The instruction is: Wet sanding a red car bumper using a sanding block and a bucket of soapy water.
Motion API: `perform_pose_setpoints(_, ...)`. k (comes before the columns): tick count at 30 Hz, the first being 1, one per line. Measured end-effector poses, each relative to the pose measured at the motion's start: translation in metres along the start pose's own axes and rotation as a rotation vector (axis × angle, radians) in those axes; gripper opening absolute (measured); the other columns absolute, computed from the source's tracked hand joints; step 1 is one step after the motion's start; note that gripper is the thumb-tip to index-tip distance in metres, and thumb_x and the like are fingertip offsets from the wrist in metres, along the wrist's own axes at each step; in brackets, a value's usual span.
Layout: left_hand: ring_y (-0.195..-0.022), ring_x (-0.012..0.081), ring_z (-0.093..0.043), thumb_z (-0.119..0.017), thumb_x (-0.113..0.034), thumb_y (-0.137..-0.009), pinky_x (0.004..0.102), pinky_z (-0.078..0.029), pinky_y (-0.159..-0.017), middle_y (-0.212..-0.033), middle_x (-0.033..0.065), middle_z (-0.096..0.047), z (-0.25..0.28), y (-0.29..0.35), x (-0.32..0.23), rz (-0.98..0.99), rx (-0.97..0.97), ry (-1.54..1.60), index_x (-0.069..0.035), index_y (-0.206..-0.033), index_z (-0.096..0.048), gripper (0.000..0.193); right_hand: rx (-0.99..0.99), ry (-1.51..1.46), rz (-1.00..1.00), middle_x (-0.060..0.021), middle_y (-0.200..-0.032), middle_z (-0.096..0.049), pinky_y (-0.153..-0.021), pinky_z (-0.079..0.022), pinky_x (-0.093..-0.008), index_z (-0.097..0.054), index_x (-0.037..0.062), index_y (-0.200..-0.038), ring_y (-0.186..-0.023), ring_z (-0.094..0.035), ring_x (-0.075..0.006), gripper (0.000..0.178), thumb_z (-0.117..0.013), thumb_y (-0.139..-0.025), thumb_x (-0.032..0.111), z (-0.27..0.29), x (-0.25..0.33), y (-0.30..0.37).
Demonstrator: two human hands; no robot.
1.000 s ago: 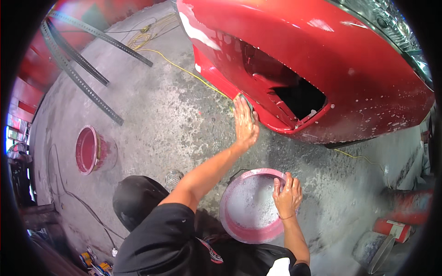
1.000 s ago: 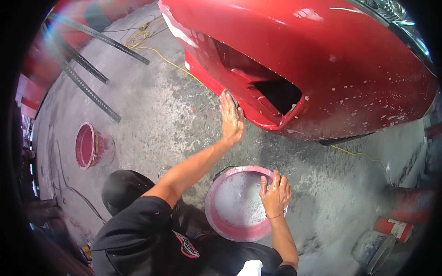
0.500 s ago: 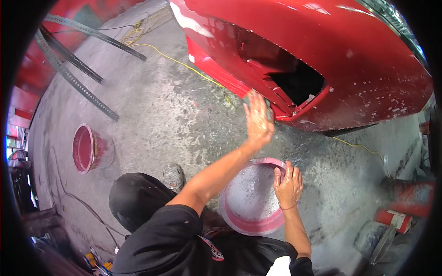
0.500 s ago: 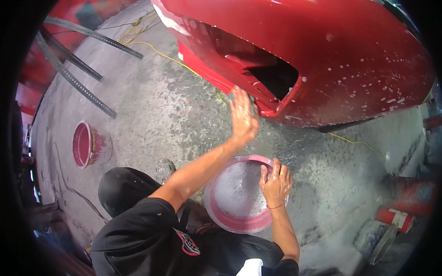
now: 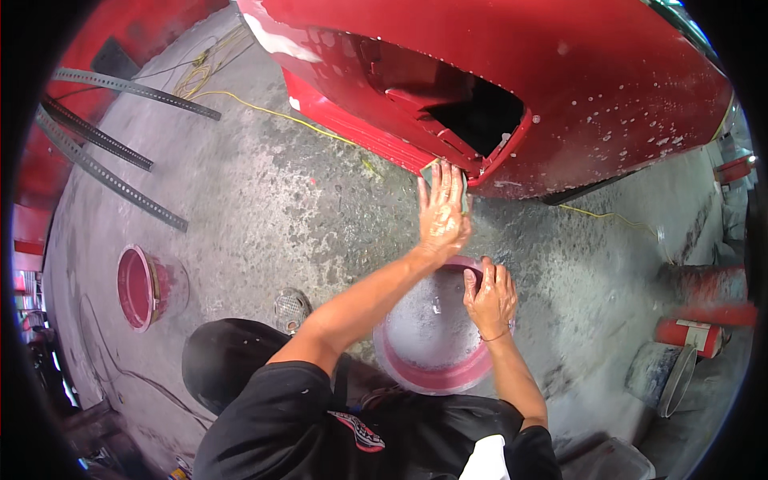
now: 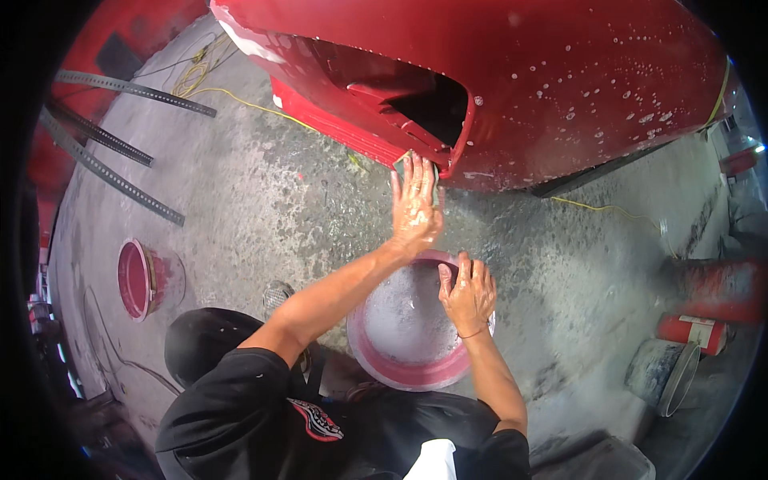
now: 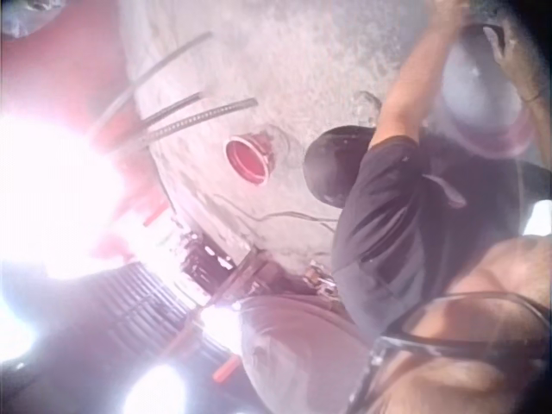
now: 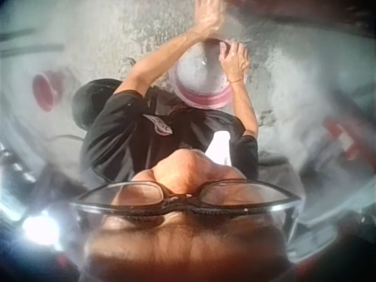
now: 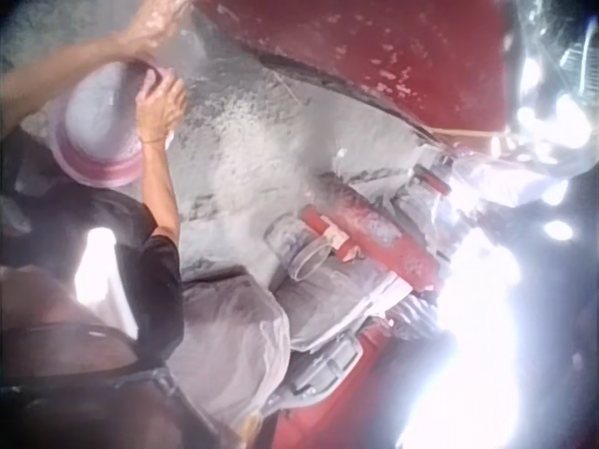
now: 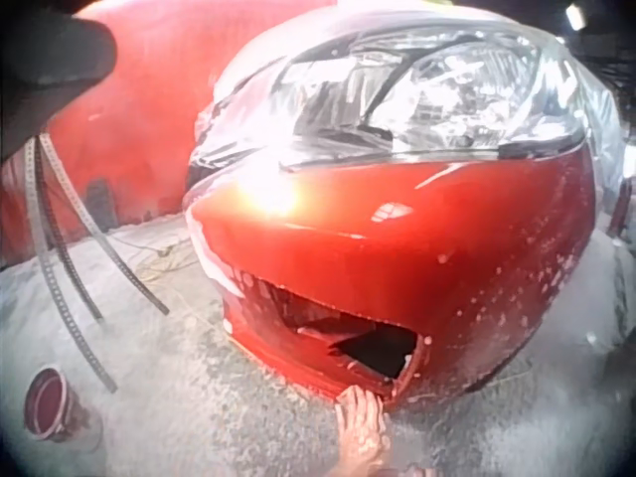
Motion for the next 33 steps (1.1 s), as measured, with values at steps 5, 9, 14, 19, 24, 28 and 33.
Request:
perform_pose_setpoints(5, -0.145, 0.0374, -0.023, -0.054, -0.004, -0.076, 0.058, -0.013, -0.116, -0.152, 0.0224, -0.032, 0.061, -0.041, 0.109, -0.161, 0.017, -0.214, 0.001, -0.147, -0.032, 0.074, 0.013, 0.008, 0.004, -0.0116, -0.092, -0.058, -0.072, -0.049, -0.0439, -0.06, 0.007, -0.116, -0.084, -0.061, -0.0306, 0.043, -0.059, -0.091, 0.042, 0.005, -0.005, 0.002)
perform_pose_setpoints(9, -0.145, 0.0389, -0.02, -0.055, -0.009, -0.087, 0.0574, -0.015, -0.116, -0.154, 0.024, -0.028, 0.065, -0.06, 0.155, -0.114, -0.165, -0.227, 0.003, -0.147, -0.029, 0.066, 0.014, -0.012, -0.013, -0.0122, -0.091, -0.059, -0.073, -0.049, -0.0436, -0.06, 0.007, -0.116, -0.085, -0.061, -0.0304, 0.043, -0.059, -0.091, 0.042, 0.002, 0.002, -0.002)
perform_pose_setpoints(14, -0.142, 0.0421, -0.027, -0.06, -0.012, -0.085, 0.0581, -0.014, -0.116, -0.151, 0.0269, -0.032, 0.007, 0.005, 0.085, -0.449, 0.068, -0.01, 0.006, -0.147, -0.025, 0.073, 0.014, -0.014, 0.007, -0.012, -0.09, -0.059, -0.073, -0.049, -0.0432, -0.06, 0.0058, -0.117, -0.085, -0.061, -0.0298, 0.043, -0.059, -0.091, 0.04, 0.003, -0.001, 0.004)
perform_pose_setpoints(19, -0.144, 0.0393, -0.025, -0.055, -0.015, -0.09, 0.0568, -0.017, -0.116, -0.153, 0.0258, -0.027, 0.038, -0.033, 0.156, -0.119, -0.096, -0.215, 0.005, -0.147, -0.026, 0.067, 0.011, 0.01, -0.006, -0.0118, -0.09, -0.059, -0.074, -0.049, -0.0431, -0.06, 0.0052, -0.117, -0.084, -0.061, -0.0301, 0.044, -0.057, -0.092, 0.041, 0.006, -0.009, 0.006)
perform_pose_setpoints(24, -0.143, 0.0411, -0.025, -0.054, -0.016, -0.092, 0.0575, -0.014, -0.116, -0.152, 0.0277, -0.028, 0.005, 0.002, 0.092, -0.317, -0.031, -0.027, 0.005, -0.149, -0.02, 0.069, -0.004, 0.001, -0.002, -0.0126, -0.091, -0.059, -0.074, -0.05, -0.0435, -0.061, 0.0048, -0.116, -0.085, -0.061, -0.031, 0.043, -0.056, -0.093, 0.041, 0.001, -0.005, 0.004)
perform_pose_setpoints(28, -0.142, 0.0392, -0.03, -0.056, -0.015, -0.091, 0.0558, -0.017, -0.116, -0.152, 0.0268, -0.029, 0.036, -0.037, 0.199, -0.076, -0.287, 0.083, 0.001, -0.149, -0.023, 0.069, -0.002, -0.005, 0.022, -0.0122, -0.091, -0.059, -0.074, -0.05, -0.0432, -0.061, 0.0053, -0.115, -0.085, -0.061, -0.0306, 0.042, -0.058, -0.092, 0.04, 0.0, 0.003, 0.001)
perform_pose_setpoints(33, -0.144, 0.037, -0.025, -0.057, -0.014, -0.087, 0.0539, -0.011, -0.118, -0.154, 0.021, -0.029, 0.012, 0.0, 0.122, -0.406, -0.013, 0.009, -0.001, -0.151, -0.021, 0.074, 0.024, 0.037, 0.018, -0.0124, -0.094, -0.059, -0.073, -0.05, -0.0433, -0.06, 0.0062, -0.117, -0.084, -0.061, -0.0304, 0.042, -0.059, -0.091, 0.039, -0.001, 0.002, -0.001)
Point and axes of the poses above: each hand's wrist, its own y-axis away from the middle knuckle, its own z-axis out of the back of the hand, x = y × z, the point moved 2 cm from there along -y, towards the middle knuckle
